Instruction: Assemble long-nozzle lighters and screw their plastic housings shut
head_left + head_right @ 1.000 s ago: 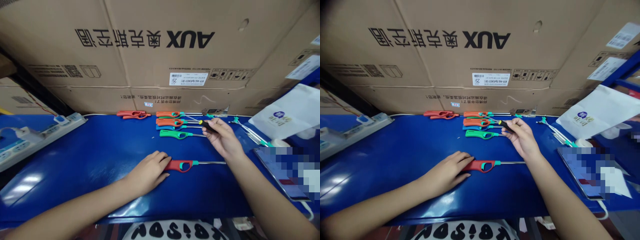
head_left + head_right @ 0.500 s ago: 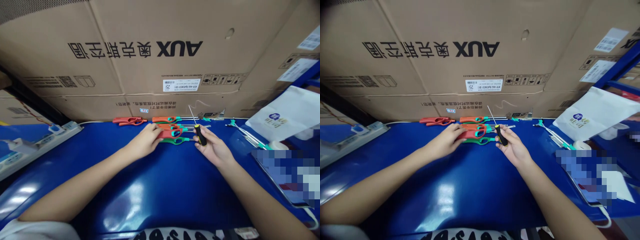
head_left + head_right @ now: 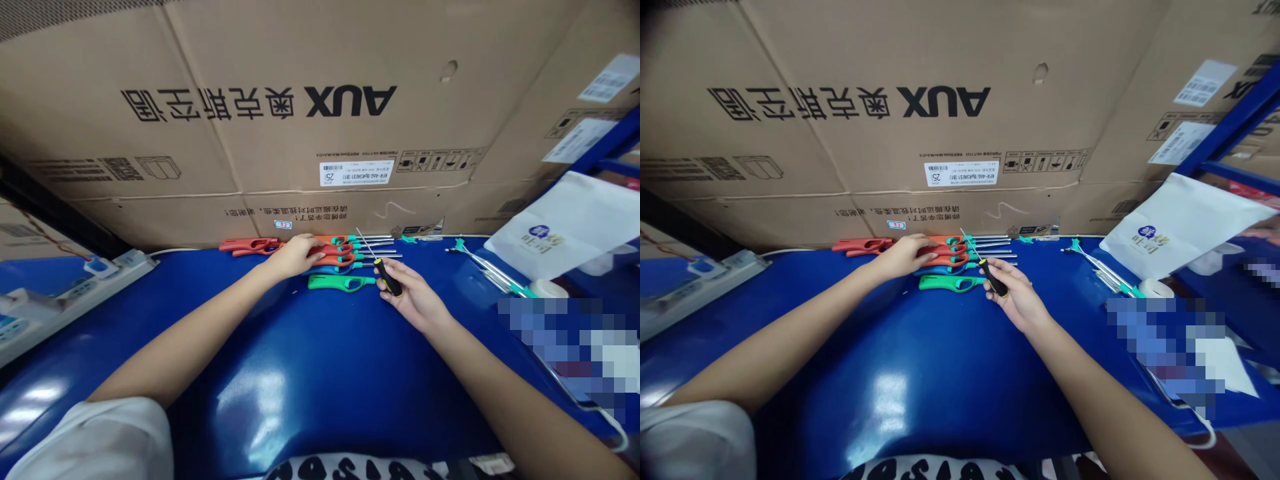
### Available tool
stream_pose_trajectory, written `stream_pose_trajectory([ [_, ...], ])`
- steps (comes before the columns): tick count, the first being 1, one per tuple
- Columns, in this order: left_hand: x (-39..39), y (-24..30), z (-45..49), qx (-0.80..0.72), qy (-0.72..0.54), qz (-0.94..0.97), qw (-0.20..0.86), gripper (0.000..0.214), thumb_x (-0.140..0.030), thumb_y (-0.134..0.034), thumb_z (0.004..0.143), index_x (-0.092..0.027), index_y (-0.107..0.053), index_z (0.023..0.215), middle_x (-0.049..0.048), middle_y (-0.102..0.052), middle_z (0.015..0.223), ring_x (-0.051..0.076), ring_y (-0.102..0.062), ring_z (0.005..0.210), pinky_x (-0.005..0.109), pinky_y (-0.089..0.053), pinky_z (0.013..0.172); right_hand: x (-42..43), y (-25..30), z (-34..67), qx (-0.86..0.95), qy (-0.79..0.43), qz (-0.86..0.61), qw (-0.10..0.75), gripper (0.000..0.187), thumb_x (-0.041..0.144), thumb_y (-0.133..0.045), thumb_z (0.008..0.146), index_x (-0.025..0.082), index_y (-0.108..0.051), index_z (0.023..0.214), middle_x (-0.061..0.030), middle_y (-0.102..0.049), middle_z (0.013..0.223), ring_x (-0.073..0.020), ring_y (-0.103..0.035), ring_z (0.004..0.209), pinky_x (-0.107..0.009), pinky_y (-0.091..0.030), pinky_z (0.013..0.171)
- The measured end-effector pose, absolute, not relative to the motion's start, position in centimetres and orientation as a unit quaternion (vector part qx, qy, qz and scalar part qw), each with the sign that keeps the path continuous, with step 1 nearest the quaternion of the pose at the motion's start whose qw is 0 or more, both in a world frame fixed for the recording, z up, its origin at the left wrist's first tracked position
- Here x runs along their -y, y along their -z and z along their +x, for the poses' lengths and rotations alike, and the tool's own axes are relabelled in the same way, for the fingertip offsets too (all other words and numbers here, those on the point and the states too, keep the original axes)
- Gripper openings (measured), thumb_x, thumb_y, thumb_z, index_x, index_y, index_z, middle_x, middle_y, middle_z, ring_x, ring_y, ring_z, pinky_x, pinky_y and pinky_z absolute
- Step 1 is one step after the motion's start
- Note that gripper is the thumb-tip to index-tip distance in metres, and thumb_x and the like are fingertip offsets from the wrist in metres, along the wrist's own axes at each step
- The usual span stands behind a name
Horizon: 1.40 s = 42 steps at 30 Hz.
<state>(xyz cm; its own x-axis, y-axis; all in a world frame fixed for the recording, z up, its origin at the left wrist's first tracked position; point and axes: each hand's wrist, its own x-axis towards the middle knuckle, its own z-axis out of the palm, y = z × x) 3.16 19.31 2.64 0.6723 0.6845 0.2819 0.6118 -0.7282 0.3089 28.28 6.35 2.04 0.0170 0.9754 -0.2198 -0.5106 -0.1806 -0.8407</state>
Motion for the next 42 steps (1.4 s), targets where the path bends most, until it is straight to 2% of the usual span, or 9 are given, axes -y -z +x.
stream_pose_trajectory([
  [9, -19.3, -2.5, 3.4, -0.378, -0.259, 0.883, 0.102, 0.020, -0.014, -0.064, 0.085, -0.015, -0.070, 0.103, 0.0097, -0.073, 0.106, 0.025, -0.069, 0.100, 0.041, -0.054, 0.092, -6.8, -1.6, 28.5, 0.279, -0.638, -0.438, 0.569, 0.036, 0.029, -0.088, 0.064, 0.021, -0.068, 0.094, 0.0015, -0.072, 0.083, -0.0086, -0.061, 0.057, -0.020, -0.048, 0.048],
  [15, -19.6, -2.0, 3.6, -0.375, -0.270, 0.879, 0.116, 0.018, -0.010, -0.063, 0.085, -0.015, -0.070, 0.101, 0.0097, -0.075, 0.102, 0.024, -0.071, 0.096, 0.040, -0.056, 0.091, -7.1, -1.1, 28.5, 0.275, -0.634, -0.448, 0.567, 0.036, 0.027, -0.088, 0.062, 0.021, -0.068, 0.091, 0.0009, -0.072, 0.080, -0.0094, -0.060, 0.055, -0.020, -0.047, 0.047],
  [21, -19.1, -2.1, 3.5, -0.373, -0.298, 0.872, 0.110, 0.025, -0.013, -0.062, 0.087, -0.014, -0.068, 0.110, 0.0113, -0.074, 0.108, 0.023, -0.070, 0.099, 0.039, -0.056, 0.092, -7.3, -0.9, 28.5, 0.270, -0.630, -0.451, 0.571, 0.038, 0.028, -0.088, 0.060, 0.020, -0.068, 0.091, 0.0011, -0.072, 0.080, -0.0092, -0.060, 0.056, -0.020, -0.047, 0.047],
  [25, -19.0, -3.2, 1.5, -0.395, -0.308, 0.861, 0.086, 0.030, -0.010, -0.054, 0.087, -0.014, -0.067, 0.114, 0.0101, -0.073, 0.108, 0.022, -0.069, 0.099, 0.037, -0.055, 0.093, -7.2, -1.0, 28.5, 0.269, -0.630, -0.450, 0.573, 0.037, 0.028, -0.087, 0.060, 0.020, -0.068, 0.090, 0.0020, -0.071, 0.078, -0.0091, -0.060, 0.056, -0.020, -0.047, 0.047],
  [30, -19.5, -4.4, -3.7, -0.439, -0.269, 0.856, 0.040, 0.017, -0.019, -0.059, 0.084, -0.015, -0.071, 0.095, 0.0089, -0.073, 0.101, 0.025, -0.067, 0.097, 0.040, -0.053, 0.093, -7.1, -0.9, 28.4, 0.270, -0.630, -0.450, 0.573, 0.034, 0.029, -0.086, 0.062, 0.020, -0.069, 0.089, 0.0015, -0.070, 0.077, -0.0097, -0.059, 0.056, -0.020, -0.047, 0.046],
  [33, -19.7, -4.3, -6.9, -0.472, -0.232, 0.850, 0.009, 0.015, -0.024, -0.062, 0.082, -0.016, -0.072, 0.091, 0.0089, -0.072, 0.094, 0.026, -0.065, 0.093, 0.039, -0.052, 0.088, -7.2, -0.9, 28.4, 0.267, -0.630, -0.452, 0.572, 0.031, 0.028, -0.085, 0.062, 0.020, -0.069, 0.088, 0.0012, -0.070, 0.076, -0.0103, -0.059, 0.056, -0.020, -0.047, 0.046],
  [37, -19.3, -3.6, -9.2, -0.505, -0.186, 0.842, -0.035, 0.023, -0.036, -0.066, 0.083, -0.017, -0.073, 0.094, 0.0115, -0.067, 0.097, 0.029, -0.061, 0.095, 0.041, -0.050, 0.084, -7.2, -0.9, 28.4, 0.263, -0.629, -0.458, 0.570, 0.030, 0.027, -0.085, 0.062, 0.020, -0.069, 0.087, 0.0008, -0.071, 0.077, -0.0107, -0.059, 0.055, -0.021, -0.049, 0.047],
  [42, -18.8, -3.2, -9.3, -0.512, -0.141, 0.845, -0.061, 0.019, -0.029, -0.059, 0.091, -0.021, -0.075, 0.097, 0.0100, -0.065, 0.102, 0.027, -0.059, 0.096, 0.037, -0.047, 0.082, -7.1, -1.0, 28.2, 0.267, -0.622, -0.465, 0.571, 0.033, 0.028, -0.085, 0.060, 0.020, -0.068, 0.087, 0.0011, -0.071, 0.077, -0.0105, -0.059, 0.056, -0.021, -0.049, 0.048],
])
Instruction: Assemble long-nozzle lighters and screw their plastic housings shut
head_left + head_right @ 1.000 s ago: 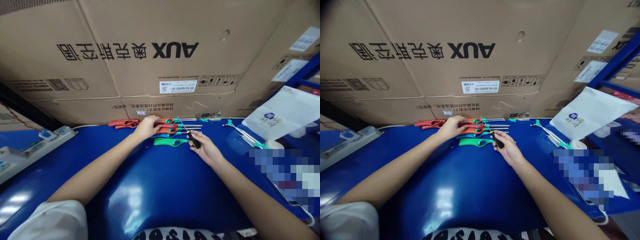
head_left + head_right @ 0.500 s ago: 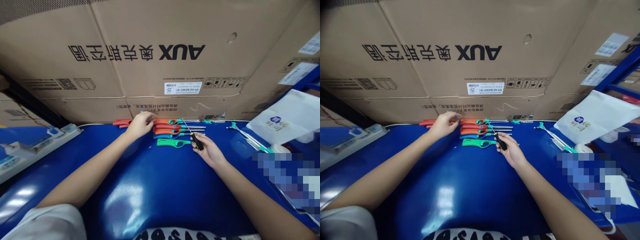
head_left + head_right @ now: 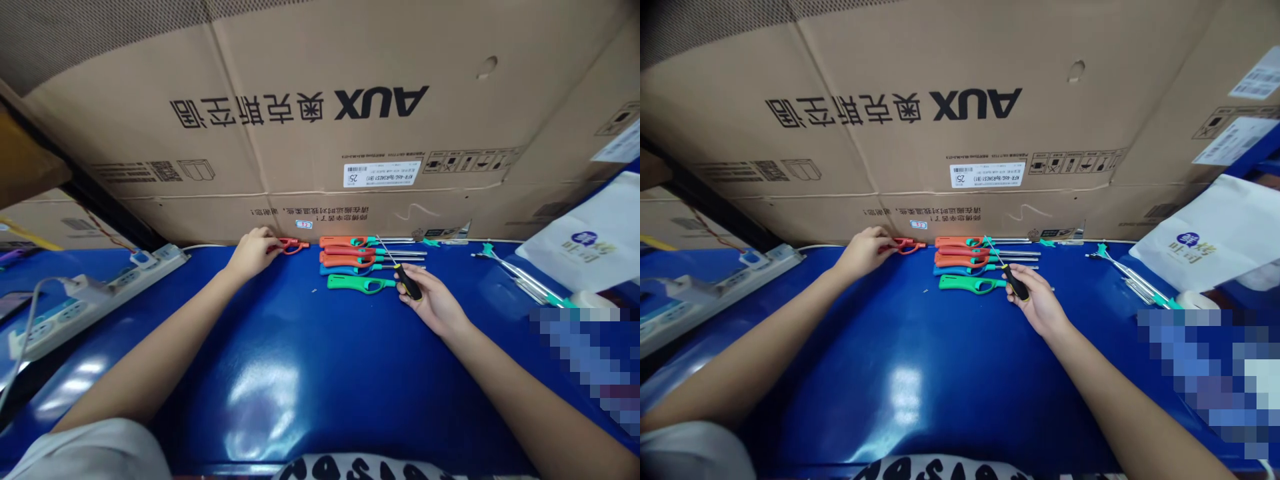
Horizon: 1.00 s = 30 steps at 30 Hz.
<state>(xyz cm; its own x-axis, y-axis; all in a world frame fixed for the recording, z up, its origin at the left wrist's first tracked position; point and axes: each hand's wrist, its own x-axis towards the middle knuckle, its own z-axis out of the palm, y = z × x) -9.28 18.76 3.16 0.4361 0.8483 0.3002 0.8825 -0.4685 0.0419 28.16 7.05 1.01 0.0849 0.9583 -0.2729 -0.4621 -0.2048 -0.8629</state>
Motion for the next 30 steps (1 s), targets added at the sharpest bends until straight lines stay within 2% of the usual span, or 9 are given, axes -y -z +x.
stream_pose_trajectory([
  [8, -16.9, -5.2, -8.0, 0.510, 0.136, -0.844, 0.095, 0.020, -0.021, -0.054, 0.095, -0.018, -0.073, 0.093, 0.0117, -0.067, 0.111, 0.030, -0.059, 0.103, 0.042, -0.046, 0.083, -7.0, -1.1, 28.3, 0.299, -0.603, -0.476, 0.566, 0.034, 0.033, -0.084, 0.061, 0.021, -0.066, 0.088, 0.0009, -0.069, 0.078, -0.0106, -0.059, 0.056, -0.023, -0.048, 0.048],
  [12, -13.2, -6.4, -6.1, 0.479, 0.135, -0.862, 0.091, 0.014, -0.023, -0.059, 0.093, -0.017, -0.072, 0.092, 0.0111, -0.065, 0.114, 0.030, -0.059, 0.107, 0.044, -0.048, 0.087, -6.9, -0.8, 28.3, 0.344, -0.568, -0.499, 0.557, 0.040, 0.042, -0.083, 0.061, 0.022, -0.066, 0.091, -0.0005, -0.070, 0.082, -0.0113, -0.060, 0.058, -0.024, -0.049, 0.050],
  [16, -7.3, -6.8, -2.4, 0.393, 0.142, -0.908, -0.014, 0.018, -0.016, -0.055, 0.095, -0.014, -0.072, 0.089, 0.0130, -0.061, 0.121, 0.026, -0.062, 0.105, 0.043, -0.052, 0.092, -7.1, -0.8, 29.0, 0.432, -0.489, -0.544, 0.527, 0.045, 0.053, -0.078, 0.066, 0.021, -0.070, 0.097, -0.0042, -0.071, 0.085, -0.0156, -0.062, 0.063, -0.030, -0.051, 0.055],
  [18, -4.4, -6.5, -0.6, 0.362, 0.123, -0.920, -0.081, 0.019, -0.015, -0.053, 0.095, -0.014, -0.071, 0.089, 0.0121, -0.061, 0.121, 0.026, -0.063, 0.103, 0.044, -0.053, 0.093, -7.3, -1.2, 30.1, 0.487, -0.421, -0.581, 0.499, 0.041, 0.049, -0.079, 0.066, 0.021, -0.072, 0.095, -0.0060, -0.072, 0.087, -0.0201, -0.065, 0.072, -0.035, -0.055, 0.064],
  [20, -2.3, -5.9, 0.9, 0.339, 0.084, -0.928, -0.128, 0.020, -0.013, -0.053, 0.095, -0.015, -0.071, 0.088, 0.0114, -0.060, 0.124, 0.025, -0.064, 0.101, 0.044, -0.054, 0.092, -7.6, -1.7, 31.8, 0.532, -0.326, -0.625, 0.470, 0.029, 0.039, -0.078, 0.066, 0.022, -0.074, 0.089, -0.0072, -0.073, 0.096, -0.0253, -0.067, 0.091, -0.042, -0.055, 0.085],
  [22, -1.0, -5.2, 2.1, 0.315, 0.056, -0.937, -0.141, 0.017, -0.013, -0.055, 0.093, -0.015, -0.071, 0.087, 0.0110, -0.060, 0.126, 0.028, -0.063, 0.106, 0.047, -0.054, 0.094, -7.9, -2.2, 33.9, 0.553, -0.223, -0.673, 0.438, 0.020, 0.029, -0.072, 0.070, 0.022, -0.074, 0.089, -0.0089, -0.071, 0.107, -0.0294, -0.063, 0.109, -0.047, -0.045, 0.104],
  [23, -0.7, -4.8, 2.6, 0.306, 0.043, -0.940, -0.143, 0.016, -0.015, -0.057, 0.092, -0.014, -0.071, 0.086, 0.0107, -0.061, 0.126, 0.029, -0.063, 0.107, 0.047, -0.054, 0.095, -8.0, -2.4, 34.9, 0.555, -0.179, -0.697, 0.418, 0.020, 0.025, -0.068, 0.072, 0.021, -0.074, 0.091, -0.0108, -0.071, 0.108, -0.0314, -0.061, 0.112, -0.049, -0.042, 0.108],
  [27, -0.5, -3.6, 4.8, 0.281, 0.011, -0.951, -0.130, 0.018, -0.021, -0.054, 0.097, -0.015, -0.070, 0.093, 0.0102, -0.063, 0.121, 0.026, -0.064, 0.098, 0.045, -0.056, 0.086, -8.3, -2.2, 38.0, 0.534, -0.053, -0.778, 0.327, 0.028, 0.021, -0.058, 0.078, 0.013, -0.071, 0.101, -0.0200, -0.069, 0.112, -0.0374, -0.062, 0.113, -0.054, -0.043, 0.105],
  [30, -0.8, -3.0, 6.5, 0.258, 0.024, -0.960, -0.110, 0.018, -0.025, -0.052, 0.099, -0.017, -0.068, 0.100, 0.0085, -0.063, 0.118, 0.026, -0.063, 0.098, 0.042, -0.054, 0.080, -8.6, -1.3, 38.8, 0.523, -0.022, -0.813, 0.256, 0.028, 0.022, -0.057, 0.079, 0.013, -0.072, 0.102, -0.0201, -0.070, 0.111, -0.0370, -0.066, 0.106, -0.051, -0.050, 0.093],
])
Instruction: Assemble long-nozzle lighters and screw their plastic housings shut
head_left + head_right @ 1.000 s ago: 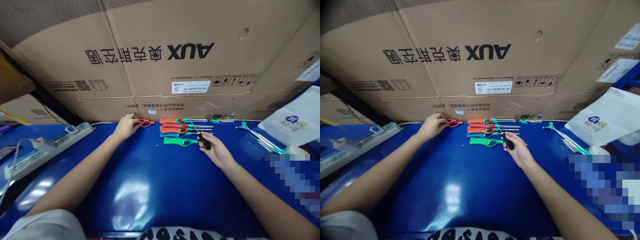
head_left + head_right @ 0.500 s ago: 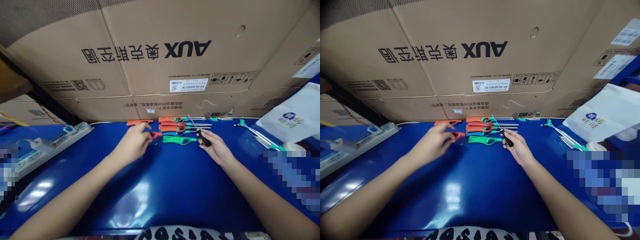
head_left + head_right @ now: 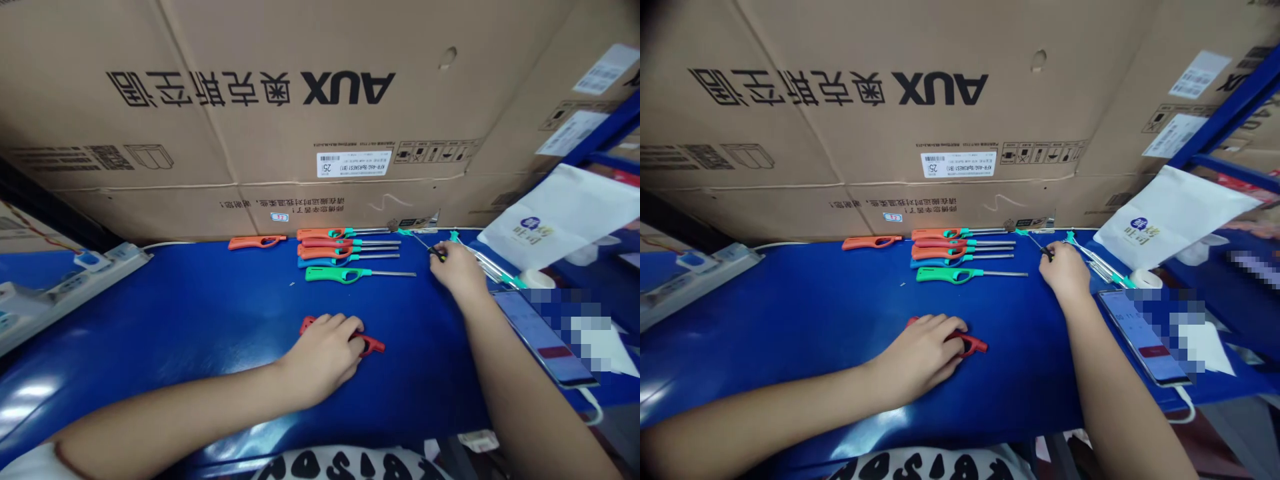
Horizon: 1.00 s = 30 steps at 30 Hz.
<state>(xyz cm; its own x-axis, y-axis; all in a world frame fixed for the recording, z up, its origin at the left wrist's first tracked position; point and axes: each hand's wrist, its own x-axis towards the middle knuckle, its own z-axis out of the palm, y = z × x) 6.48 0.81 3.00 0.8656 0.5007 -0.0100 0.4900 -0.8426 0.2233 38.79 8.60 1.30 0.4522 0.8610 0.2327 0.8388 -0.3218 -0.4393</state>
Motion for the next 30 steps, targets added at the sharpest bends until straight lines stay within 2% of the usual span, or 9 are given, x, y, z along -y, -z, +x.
stream_pose_trajectory([
  [5, -1.8, -1.7, 8.1, -0.244, -0.064, 0.964, 0.088, 0.019, -0.029, -0.050, 0.101, -0.019, -0.065, 0.103, 0.0071, -0.063, 0.113, 0.024, -0.060, 0.096, 0.039, -0.051, 0.078, -8.9, 0.0, 38.8, 0.536, -0.017, -0.825, 0.178, 0.025, 0.026, -0.061, 0.080, 0.020, -0.073, 0.102, -0.0136, -0.073, 0.104, -0.0308, -0.069, 0.096, -0.040, -0.053, 0.078],
  [10, -2.3, -1.1, 7.9, -0.247, -0.087, 0.960, 0.105, 0.017, -0.029, -0.050, 0.101, -0.019, -0.063, 0.102, 0.0077, -0.064, 0.110, 0.023, -0.058, 0.094, 0.037, -0.049, 0.078, -9.0, 0.5, 38.8, 0.563, -0.006, -0.811, 0.162, 0.024, 0.025, -0.061, 0.082, 0.020, -0.072, 0.103, -0.0136, -0.071, 0.102, -0.0283, -0.068, 0.092, -0.037, -0.051, 0.076],
  [13, -2.2, -1.3, 7.5, -0.259, -0.086, 0.953, 0.131, 0.017, -0.032, -0.057, 0.099, -0.019, -0.061, 0.109, 0.0081, -0.065, 0.111, 0.025, -0.059, 0.097, 0.039, -0.050, 0.082, -9.1, 0.8, 38.6, 0.584, -0.006, -0.793, 0.173, 0.023, 0.024, -0.061, 0.084, 0.019, -0.071, 0.104, -0.0130, -0.070, 0.099, -0.0269, -0.066, 0.089, -0.037, -0.051, 0.077],
  [17, -2.3, -2.0, 6.6, -0.273, -0.092, 0.942, 0.173, 0.048, -0.038, -0.072, 0.089, -0.020, -0.052, 0.129, 0.0095, -0.063, 0.126, 0.029, -0.059, 0.108, 0.044, -0.050, 0.092, -9.3, 1.0, 38.4, 0.610, -0.014, -0.767, 0.199, 0.019, 0.024, -0.060, 0.086, 0.017, -0.072, 0.099, -0.0117, -0.069, 0.092, -0.0260, -0.066, 0.085, -0.037, -0.051, 0.079],
  [19, -2.4, -2.2, 5.7, -0.293, -0.092, 0.933, 0.187, 0.056, -0.038, -0.074, 0.087, -0.021, -0.049, 0.135, 0.0100, -0.062, 0.130, 0.031, -0.059, 0.112, 0.047, -0.050, 0.094, -9.3, 0.8, 38.3, 0.620, -0.014, -0.753, 0.220, 0.019, 0.023, -0.060, 0.086, 0.016, -0.072, 0.099, -0.0116, -0.068, 0.090, -0.0261, -0.065, 0.085, -0.038, -0.052, 0.083],
  [22, -2.6, -2.1, 3.7, -0.332, -0.102, 0.914, 0.210, 0.058, -0.034, -0.074, 0.087, -0.023, -0.048, 0.138, 0.0098, -0.062, 0.131, 0.032, -0.057, 0.115, 0.050, -0.049, 0.099, -9.0, -0.1, 37.4, 0.632, 0.005, -0.727, 0.268, 0.026, 0.026, -0.059, 0.088, 0.013, -0.070, 0.107, -0.0156, -0.067, 0.101, -0.0303, -0.064, 0.098, -0.045, -0.049, 0.095],
  [24, -2.6, -1.8, 2.3, -0.348, -0.118, 0.901, 0.230, 0.055, -0.030, -0.071, 0.089, -0.024, -0.048, 0.138, 0.0096, -0.061, 0.131, 0.030, -0.057, 0.118, 0.049, -0.047, 0.102, -8.4, -1.1, 36.1, 0.649, 0.010, -0.698, 0.302, 0.028, 0.030, -0.057, 0.091, 0.015, -0.068, 0.111, -0.0156, -0.065, 0.111, -0.0306, -0.062, 0.106, -0.045, -0.048, 0.098],
  [27, -2.3, -1.2, 0.7, -0.362, -0.159, 0.881, 0.259, 0.044, -0.021, -0.065, 0.092, -0.024, -0.051, 0.134, 0.0090, -0.063, 0.127, 0.027, -0.058, 0.114, 0.046, -0.049, 0.100, -6.8, -2.5, 33.2, 0.726, -0.071, -0.587, 0.351, 0.024, 0.036, -0.055, 0.096, 0.022, -0.067, 0.111, -0.0085, -0.067, 0.105, -0.0227, -0.065, 0.092, -0.036, -0.053, 0.085],
  [30, -2.1, -0.5, 0.0, -0.367, -0.196, 0.866, 0.278, 0.038, -0.021, -0.064, 0.092, -0.023, -0.055, 0.129, 0.0086, -0.066, 0.122, 0.025, -0.060, 0.110, 0.043, -0.050, 0.097, -5.0, -3.2, 30.2, 0.823, -0.217, -0.439, 0.289, 0.024, 0.041, -0.064, 0.093, 0.026, -0.067, 0.111, -0.0055, -0.068, 0.104, -0.0203, -0.064, 0.093, -0.034, -0.053, 0.084],
])
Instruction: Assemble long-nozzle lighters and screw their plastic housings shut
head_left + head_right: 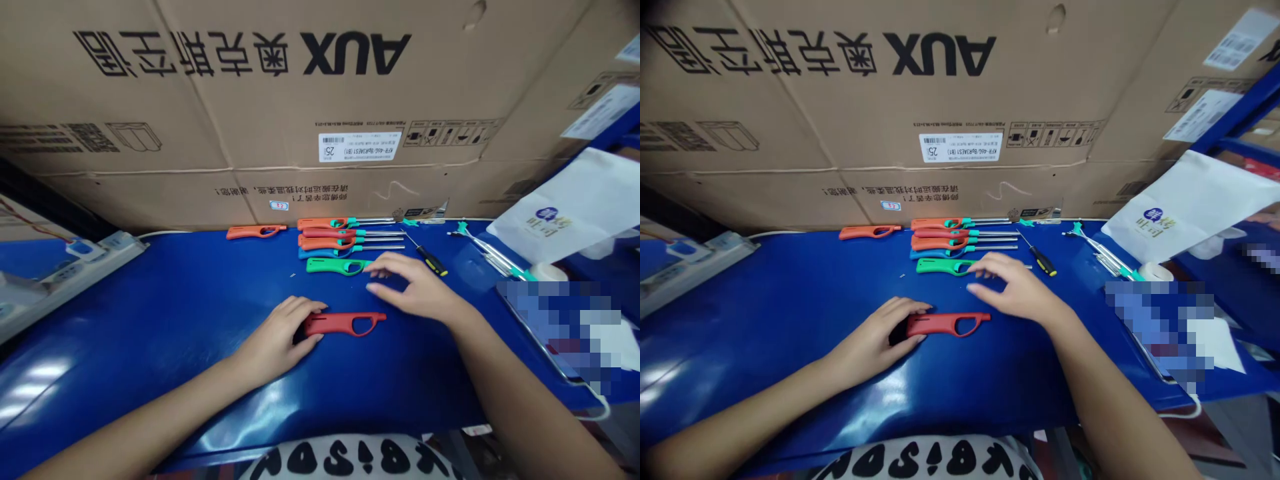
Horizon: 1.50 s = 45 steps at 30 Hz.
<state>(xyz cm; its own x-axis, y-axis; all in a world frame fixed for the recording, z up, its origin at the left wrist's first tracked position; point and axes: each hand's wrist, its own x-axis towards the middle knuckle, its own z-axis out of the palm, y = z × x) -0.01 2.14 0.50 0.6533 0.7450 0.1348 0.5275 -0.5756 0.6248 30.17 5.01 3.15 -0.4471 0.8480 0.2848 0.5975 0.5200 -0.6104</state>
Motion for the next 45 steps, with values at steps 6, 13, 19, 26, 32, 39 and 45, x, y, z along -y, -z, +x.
stream_pose_trajectory([
  [6, -2.8, 0.5, 0.0, -0.367, -0.237, 0.852, 0.290, 0.038, -0.023, -0.069, 0.089, -0.023, -0.057, 0.126, 0.0068, -0.069, 0.118, 0.023, -0.062, 0.105, 0.039, -0.052, 0.093, -3.4, -2.3, 26.8, 0.897, -0.221, -0.363, 0.124, 0.043, 0.046, -0.076, 0.083, 0.022, -0.064, 0.116, -0.0074, -0.066, 0.112, -0.0244, -0.061, 0.102, -0.040, -0.049, 0.091],
  [13, -3.1, 0.9, 0.1, -0.364, -0.265, 0.843, 0.294, 0.033, -0.020, -0.071, 0.085, -0.021, -0.060, 0.116, 0.0051, -0.071, 0.113, 0.020, -0.064, 0.100, 0.037, -0.053, 0.092, -3.5, -2.0, 26.4, 0.906, -0.195, -0.362, 0.097, 0.026, 0.036, -0.068, 0.090, 0.019, -0.066, 0.110, -0.0064, -0.063, 0.099, -0.0224, -0.058, 0.091, -0.039, -0.047, 0.085],
  [19, -3.1, 1.0, 0.0, -0.369, -0.274, 0.837, 0.297, 0.037, -0.021, -0.072, 0.084, -0.021, -0.062, 0.119, 0.0063, -0.072, 0.113, 0.021, -0.066, 0.101, 0.037, -0.054, 0.091, -3.4, -2.3, 26.5, 0.908, -0.191, -0.361, 0.095, 0.027, 0.036, -0.066, 0.092, 0.021, -0.066, 0.114, -0.0067, -0.062, 0.101, -0.0224, -0.057, 0.092, -0.039, -0.048, 0.084],
  [26, -3.1, 1.2, -0.2, -0.369, -0.286, 0.843, 0.268, 0.044, -0.025, -0.074, 0.085, -0.021, -0.061, 0.127, 0.0076, -0.073, 0.114, 0.021, -0.066, 0.098, 0.038, -0.055, 0.090, -3.4, -1.9, 26.3, 0.903, -0.167, -0.378, 0.118, 0.030, 0.031, -0.071, 0.090, 0.022, -0.061, 0.117, -0.0078, -0.060, 0.105, -0.0239, -0.057, 0.096, -0.038, -0.049, 0.082],
  [32, -3.4, 1.3, -0.5, -0.340, -0.274, 0.865, 0.246, 0.033, -0.021, -0.068, 0.091, -0.021, -0.065, 0.124, 0.0081, -0.069, 0.113, 0.022, -0.063, 0.103, 0.036, -0.053, 0.092, -3.4, -1.9, 26.5, 0.906, -0.169, -0.365, 0.128, 0.009, 0.027, -0.056, 0.099, 0.021, -0.062, 0.101, -0.0069, -0.060, 0.101, -0.0212, -0.057, 0.093, -0.035, -0.047, 0.082],
  [39, -4.1, 1.3, -1.1, -0.346, -0.248, 0.883, 0.198, 0.027, -0.024, -0.060, 0.097, -0.022, -0.070, 0.122, 0.0106, -0.064, 0.116, 0.024, -0.060, 0.107, 0.040, -0.051, 0.093, -2.7, -3.2, 26.7, 0.897, -0.239, -0.353, 0.113, 0.009, 0.027, -0.055, 0.098, 0.023, -0.061, 0.095, -0.0012, -0.063, 0.090, -0.0157, -0.057, 0.079, -0.029, -0.042, 0.071],
  [45, -4.5, 1.6, -1.1, -0.351, -0.275, 0.874, 0.195, 0.027, -0.027, -0.063, 0.097, -0.022, -0.070, 0.122, 0.0093, -0.064, 0.113, 0.022, -0.060, 0.104, 0.038, -0.052, 0.092, -2.4, -2.9, 26.3, 0.922, -0.211, -0.315, 0.078, 0.008, 0.019, -0.055, 0.096, 0.023, -0.061, 0.094, -0.0004, -0.064, 0.091, -0.0152, -0.059, 0.080, -0.029, -0.042, 0.071],
])
